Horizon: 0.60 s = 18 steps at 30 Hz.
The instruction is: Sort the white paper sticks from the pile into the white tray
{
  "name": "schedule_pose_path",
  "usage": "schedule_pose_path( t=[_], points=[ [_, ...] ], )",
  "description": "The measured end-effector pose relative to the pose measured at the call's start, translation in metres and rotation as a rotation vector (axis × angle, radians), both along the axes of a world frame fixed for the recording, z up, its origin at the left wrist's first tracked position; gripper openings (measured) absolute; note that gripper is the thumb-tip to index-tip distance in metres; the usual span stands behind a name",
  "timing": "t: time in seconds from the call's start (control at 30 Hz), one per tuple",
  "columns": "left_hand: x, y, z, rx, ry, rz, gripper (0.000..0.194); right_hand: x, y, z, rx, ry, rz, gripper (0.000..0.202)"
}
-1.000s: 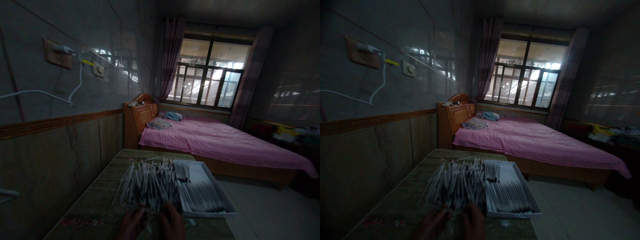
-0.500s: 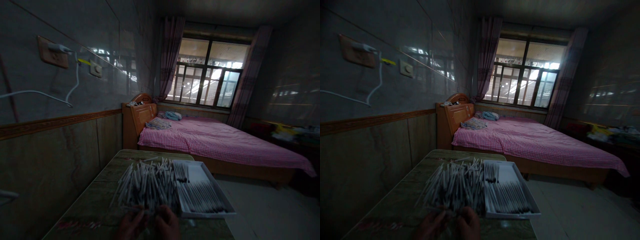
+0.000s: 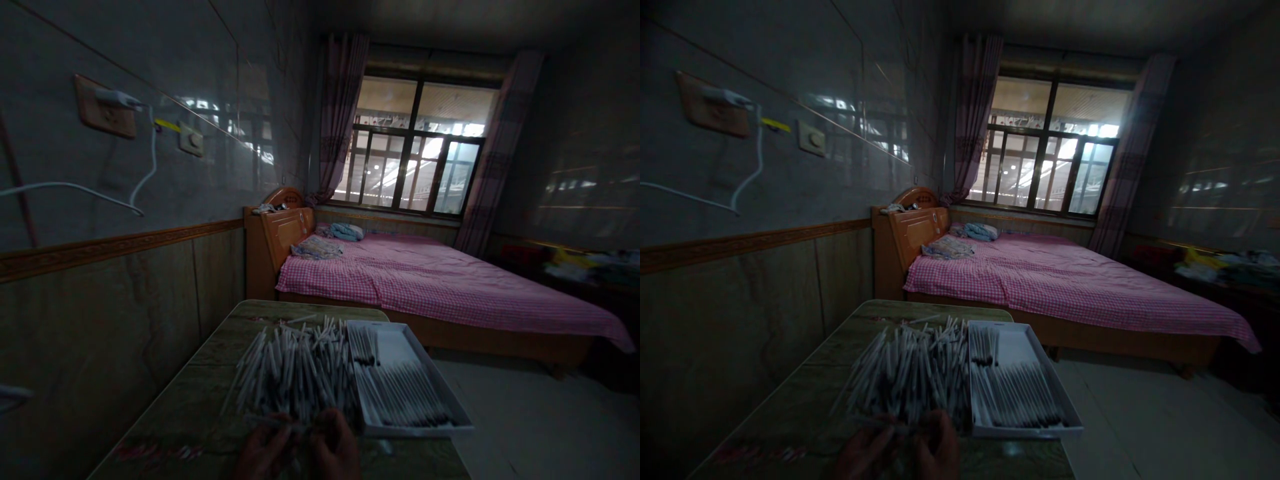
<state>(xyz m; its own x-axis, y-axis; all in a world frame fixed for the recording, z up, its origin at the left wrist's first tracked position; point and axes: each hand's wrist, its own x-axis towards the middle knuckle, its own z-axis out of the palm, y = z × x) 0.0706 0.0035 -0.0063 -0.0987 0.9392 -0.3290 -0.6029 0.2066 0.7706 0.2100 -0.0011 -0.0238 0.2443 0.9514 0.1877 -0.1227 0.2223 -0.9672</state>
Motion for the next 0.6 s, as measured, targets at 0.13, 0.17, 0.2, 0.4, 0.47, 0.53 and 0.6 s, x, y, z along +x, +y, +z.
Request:
schedule_pose_path(
  t=[0.13, 0.17, 0.2, 0.4, 0.47, 0.53, 0.6],
  points=[
    [0.001, 0.001, -0.001, 0.017, 0.027, -0.022, 0.053, 0.001, -0.002, 0.003, 0.021, -0.033, 0.015, 0.017],
    [0.001, 0.0, 0.0, 0.02, 0.044, -0.025, 0.053, 0.001, -0.002, 0.003, 0.031, -0.049, 0.022, 0.016],
    [0.001, -0.001, 0.001, 0.02, 0.062, -0.027, 0.053, 0.002, -0.003, 0.003, 0.04, -0.072, 0.025, 0.015],
    [0.004, -0.007, 0.006, 0.066, 0.185, 0.019, 0.046, 0.005, -0.01, -0.002, 0.171, -0.339, 0.024, 0.013],
    [0.005, -0.008, 0.006, 0.09, 0.253, 0.022, 0.042, 0.005, -0.012, -0.003, 0.222, -0.414, 0.016, 0.018],
    [0.005, -0.006, 0.004, 0.109, 0.303, 0.016, 0.04, 0.004, -0.012, -0.004, 0.251, -0.453, 0.009, 0.022],
    [0.003, -0.005, 0.002, 0.128, 0.321, 0.0, 0.04, 0.002, -0.011, -0.006, 0.27, -0.469, 0.006, 0.027]
  ],
)
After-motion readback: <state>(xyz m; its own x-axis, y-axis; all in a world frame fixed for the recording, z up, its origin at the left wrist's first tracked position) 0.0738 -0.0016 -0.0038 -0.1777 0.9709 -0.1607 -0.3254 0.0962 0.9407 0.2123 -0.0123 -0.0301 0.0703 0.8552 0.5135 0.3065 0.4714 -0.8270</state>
